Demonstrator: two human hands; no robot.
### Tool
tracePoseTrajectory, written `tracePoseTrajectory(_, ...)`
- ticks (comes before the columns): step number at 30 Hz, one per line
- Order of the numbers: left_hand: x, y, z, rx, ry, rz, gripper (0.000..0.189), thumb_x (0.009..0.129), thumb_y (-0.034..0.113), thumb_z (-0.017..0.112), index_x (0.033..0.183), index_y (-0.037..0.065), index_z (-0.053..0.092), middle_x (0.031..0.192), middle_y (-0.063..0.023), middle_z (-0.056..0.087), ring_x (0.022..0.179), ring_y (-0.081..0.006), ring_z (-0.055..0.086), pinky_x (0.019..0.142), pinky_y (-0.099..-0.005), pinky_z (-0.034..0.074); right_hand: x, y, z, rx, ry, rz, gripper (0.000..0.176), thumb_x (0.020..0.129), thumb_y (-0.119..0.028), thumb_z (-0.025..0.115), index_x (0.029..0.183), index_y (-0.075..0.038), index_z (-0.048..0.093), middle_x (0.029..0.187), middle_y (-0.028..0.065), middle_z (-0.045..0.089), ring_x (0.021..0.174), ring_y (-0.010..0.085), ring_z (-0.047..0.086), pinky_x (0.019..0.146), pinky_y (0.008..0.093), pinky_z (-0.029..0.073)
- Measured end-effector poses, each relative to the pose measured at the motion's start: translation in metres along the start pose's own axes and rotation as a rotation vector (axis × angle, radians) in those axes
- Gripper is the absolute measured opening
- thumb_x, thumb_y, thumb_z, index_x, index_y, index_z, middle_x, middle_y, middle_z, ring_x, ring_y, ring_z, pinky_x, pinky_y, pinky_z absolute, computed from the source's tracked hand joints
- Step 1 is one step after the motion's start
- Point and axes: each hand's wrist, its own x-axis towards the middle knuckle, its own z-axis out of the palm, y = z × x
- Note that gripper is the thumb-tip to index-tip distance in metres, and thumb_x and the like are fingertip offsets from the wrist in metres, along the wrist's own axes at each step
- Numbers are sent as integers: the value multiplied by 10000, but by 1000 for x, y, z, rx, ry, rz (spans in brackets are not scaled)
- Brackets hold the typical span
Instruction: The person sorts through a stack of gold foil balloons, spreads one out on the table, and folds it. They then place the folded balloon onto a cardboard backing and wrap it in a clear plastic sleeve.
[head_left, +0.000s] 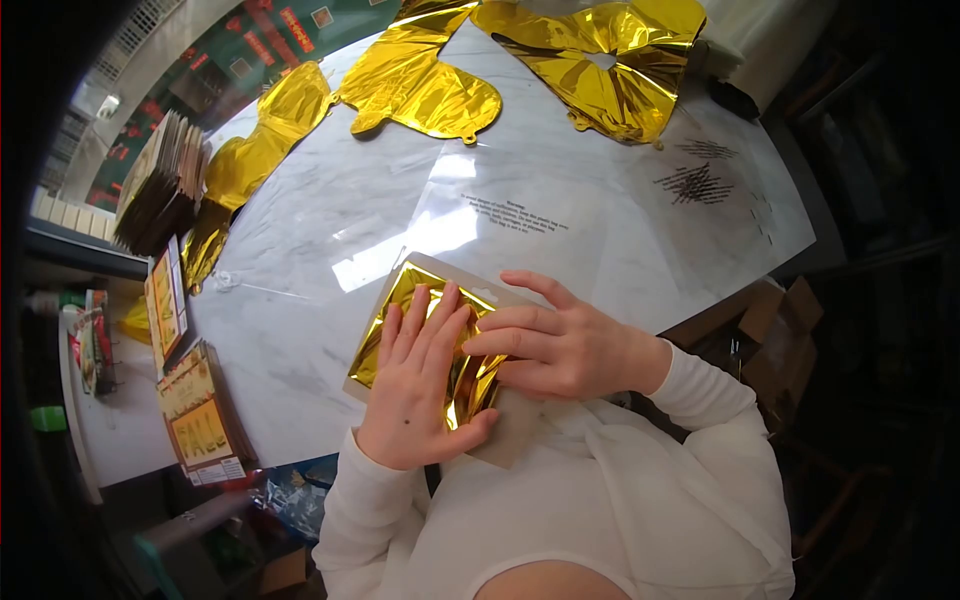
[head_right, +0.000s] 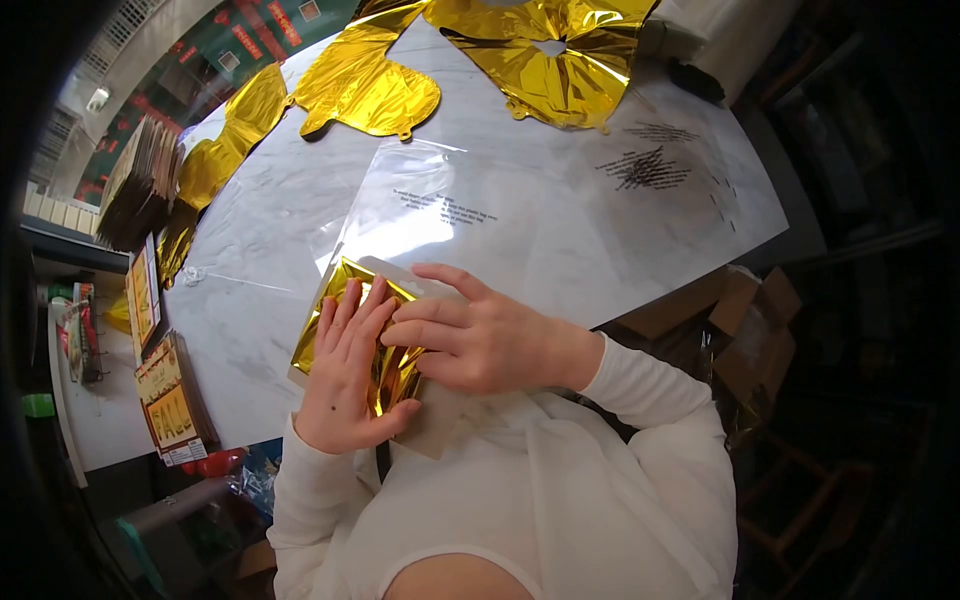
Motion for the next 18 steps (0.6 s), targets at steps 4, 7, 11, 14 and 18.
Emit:
tracePoseTrajectory(4, 0, -1, 3, 31, -4, 1, 921, 774, 390, 766, 1542, 4, 435, 1635, -256, 403, 1520, -523, 323, 1238, -631, 211, 4, -20, 5, 1, 54, 201, 126, 764, -139, 808, 828, -112, 703, 1290, 30, 684, 1242, 235, 626, 1213, 636, 325)
tracePoseTrajectory(7, 1, 0, 3, 26, 3, -2, 905, 779, 368, 761, 1540, 3, 434, 1637, -251, 402, 1521, -521, 323, 1239, -630, 210, 4, -34, 12, -39, 119, 393, 128, 751, -146, 815, 788, -126, 694, 1294, 25, 689, 1256, 240, 615, 1220, 657, 276)
tracePoseTrajectory(11, 0, 0, 3, 33, 1, 2, 894, 777, 334, 759, 1538, 0, 430, 1642, -246, 395, 1522, -522, 320, 1243, -629, 204, -2, -44, 16, -177, 168, 426, 153, 769, -177, 828, 850, -154, 701, 1299, 13, 690, 1273, 239, 598, 1224, 657, 266)
tracePoseTrajectory(14, 1, 1, 3, 32, -2, -4, 886, 776, 319, 757, 1536, 0, 431, 1644, -245, 392, 1523, -521, 317, 1245, -629, 200, -10, -45, 18, -225, 194, 346, 145, 806, -191, 817, 901, -183, 707, 1301, -9, 695, 1276, 222, 592, 1231, 651, 264)
tracePoseTrajectory(18, 1, 1, 4, 38, 3, -4, 870, 782, 301, 752, 1533, 0, 434, 1648, -243, 387, 1531, -515, 308, 1247, -628, 198, -17, -49, 21, -199, 209, 249, 100, 867, -187, 779, 935, -224, 716, 1317, -50, 699, 1275, 188, 587, 1243, 646, 260)
